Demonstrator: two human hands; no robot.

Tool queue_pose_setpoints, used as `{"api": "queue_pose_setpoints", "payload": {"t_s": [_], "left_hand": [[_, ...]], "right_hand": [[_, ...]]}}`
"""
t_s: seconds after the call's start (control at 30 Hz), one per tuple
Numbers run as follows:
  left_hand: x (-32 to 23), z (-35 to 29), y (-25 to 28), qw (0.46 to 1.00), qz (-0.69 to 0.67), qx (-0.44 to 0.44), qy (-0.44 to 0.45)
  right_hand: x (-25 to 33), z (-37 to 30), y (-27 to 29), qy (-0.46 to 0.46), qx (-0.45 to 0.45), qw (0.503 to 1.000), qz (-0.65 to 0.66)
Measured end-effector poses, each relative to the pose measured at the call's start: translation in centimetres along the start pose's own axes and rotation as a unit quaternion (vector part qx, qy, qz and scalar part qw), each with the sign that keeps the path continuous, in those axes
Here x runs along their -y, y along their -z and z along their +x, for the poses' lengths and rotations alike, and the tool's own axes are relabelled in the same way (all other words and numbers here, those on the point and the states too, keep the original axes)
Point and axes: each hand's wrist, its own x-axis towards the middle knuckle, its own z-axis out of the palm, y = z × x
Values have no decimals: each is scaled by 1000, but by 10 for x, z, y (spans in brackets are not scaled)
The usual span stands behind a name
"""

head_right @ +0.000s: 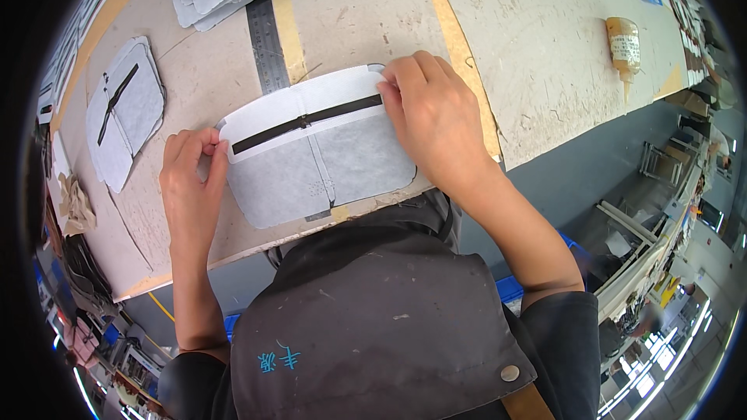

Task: The person is seen attaching components to leather or fabric bag panels, possibly zippers and internal structural supports.

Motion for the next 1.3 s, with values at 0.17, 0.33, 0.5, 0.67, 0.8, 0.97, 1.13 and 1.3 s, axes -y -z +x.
{"api": "queue_pose_setpoints", "payload": {"t_s": [0.17, 0.33, 0.5, 0.67, 0.8, 0.97, 1.13, 1.3], "left_hand": [[0, -2, 0, 1000, 1, 1, 0], [2, -7, -2, 991, -80, -10, 106], [8, -17, 3, 996, -78, -14, 52], [8, -24, 0, 997, -68, -23, 20], [7, -26, -2, 996, -78, -30, 22], [6, -26, -3, 997, -63, -37, -3], [8, -27, -5, 997, -62, -49, -15], [17, -28, -7, 993, -74, -76, -42]], "right_hand": [[0, -2, -1, -21, -21, 999, 30], [-5, -12, 4, -48, -14, 993, 105], [-11, -16, 6, 44, -41, 994, 89], [-12, -17, 6, 60, -37, 995, 76], [-11, -17, 6, 58, -44, 995, 71], [-12, -17, 5, 72, -50, 993, 73], [-13, -19, 5, 75, -53, 993, 73], [-8, -17, 2, 67, -66, 994, 62]]}}
